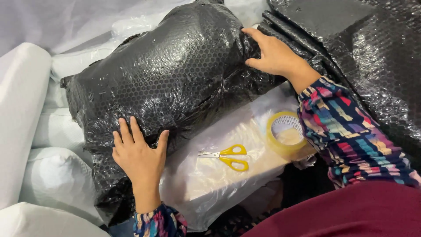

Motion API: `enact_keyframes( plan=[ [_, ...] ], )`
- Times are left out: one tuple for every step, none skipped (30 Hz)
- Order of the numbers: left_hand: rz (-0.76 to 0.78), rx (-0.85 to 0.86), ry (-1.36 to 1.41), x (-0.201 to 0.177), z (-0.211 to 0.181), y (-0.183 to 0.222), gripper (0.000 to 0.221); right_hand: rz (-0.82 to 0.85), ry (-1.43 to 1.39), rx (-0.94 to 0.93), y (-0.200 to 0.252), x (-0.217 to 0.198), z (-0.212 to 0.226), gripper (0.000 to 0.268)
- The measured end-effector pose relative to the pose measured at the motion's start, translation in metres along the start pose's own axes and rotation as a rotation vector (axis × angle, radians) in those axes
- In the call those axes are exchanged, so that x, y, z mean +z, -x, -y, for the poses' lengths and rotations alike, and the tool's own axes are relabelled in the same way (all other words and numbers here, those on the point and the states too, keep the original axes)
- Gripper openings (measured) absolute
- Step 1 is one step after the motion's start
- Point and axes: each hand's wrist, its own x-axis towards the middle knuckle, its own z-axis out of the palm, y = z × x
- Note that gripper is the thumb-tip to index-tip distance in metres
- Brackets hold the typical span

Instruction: The person uses scissors to cut a strip of tape and then seals a black bubble-wrap bag containing white pillows, pressing the edges of the bag together to secure the closure.

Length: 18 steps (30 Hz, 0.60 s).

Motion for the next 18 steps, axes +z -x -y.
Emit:
enact_keyframes(
  plan=[
    [0.079,-0.015,0.028,-0.010,0.002,-0.004,0.088,-0.001,-0.006,0.016,-0.003,-0.001,-0.002,0.080],
    [0.163,-0.024,0.057,-0.019,0.003,-0.009,0.083,-0.003,-0.013,0.042,-0.004,-0.001,-0.006,0.081],
    [0.169,-0.020,0.052,-0.025,0.013,-0.015,0.083,0.000,-0.020,0.047,-0.009,0.000,-0.020,0.081],
    [0.175,-0.048,0.110,-0.030,0.021,-0.022,0.076,-0.015,-0.169,0.012,-0.015,-0.002,-0.035,0.076],
    [0.182,-0.076,0.167,-0.036,0.030,-0.030,0.069,-0.032,-0.320,-0.023,-0.021,-0.003,-0.050,0.072],
    [0.186,-0.077,0.164,-0.029,0.040,-0.034,0.069,-0.028,-0.323,-0.022,-0.021,-0.006,-0.046,0.072],
    [0.165,-0.154,0.126,-0.022,0.050,-0.039,0.071,0.024,-0.243,0.056,-0.021,-0.010,-0.041,0.076],
    [0.138,-0.229,0.091,-0.016,0.060,-0.045,0.073,0.070,-0.160,0.132,-0.022,-0.016,-0.035,0.082],
    [0.137,-0.227,0.091,-0.022,0.055,-0.049,0.073,0.068,-0.161,0.133,-0.024,-0.014,-0.026,0.082],
    [0.288,-0.394,0.174,-0.029,0.050,-0.055,0.077,0.124,-0.094,0.175,-0.026,-0.012,-0.019,0.088],
    [0.440,-0.560,0.257,-0.035,0.045,-0.061,0.082,0.180,-0.027,0.218,-0.029,-0.011,-0.011,0.096],
    [0.440,-0.558,0.255,-0.030,0.049,-0.057,0.082,0.179,-0.030,0.218,-0.030,-0.009,-0.009,0.096],
    [0.405,-0.523,0.328,-0.025,0.053,-0.054,0.078,0.154,-0.041,0.211,-0.032,-0.007,-0.008,0.095],
    [0.372,-0.489,0.401,-0.019,0.057,-0.049,0.074,0.132,-0.050,0.206,-0.033,-0.005,-0.007,0.095],
    [0.375,-0.489,0.399,-0.018,0.058,-0.046,0.074,0.135,-0.052,0.208,-0.035,-0.006,-0.005,0.095],
    [0.391,-0.499,0.395,-0.018,0.060,-0.041,0.076,0.105,-0.061,0.185,-0.036,-0.006,-0.002,0.091],
    [0.407,-0.508,0.391,-0.017,0.063,-0.036,0.078,0.076,-0.071,0.163,-0.037,-0.006,0.001,0.088],
    [0.406,-0.513,0.389,-0.017,0.066,-0.030,0.078,0.080,-0.071,0.160,-0.042,-0.007,0.002,0.088]
  ],
)
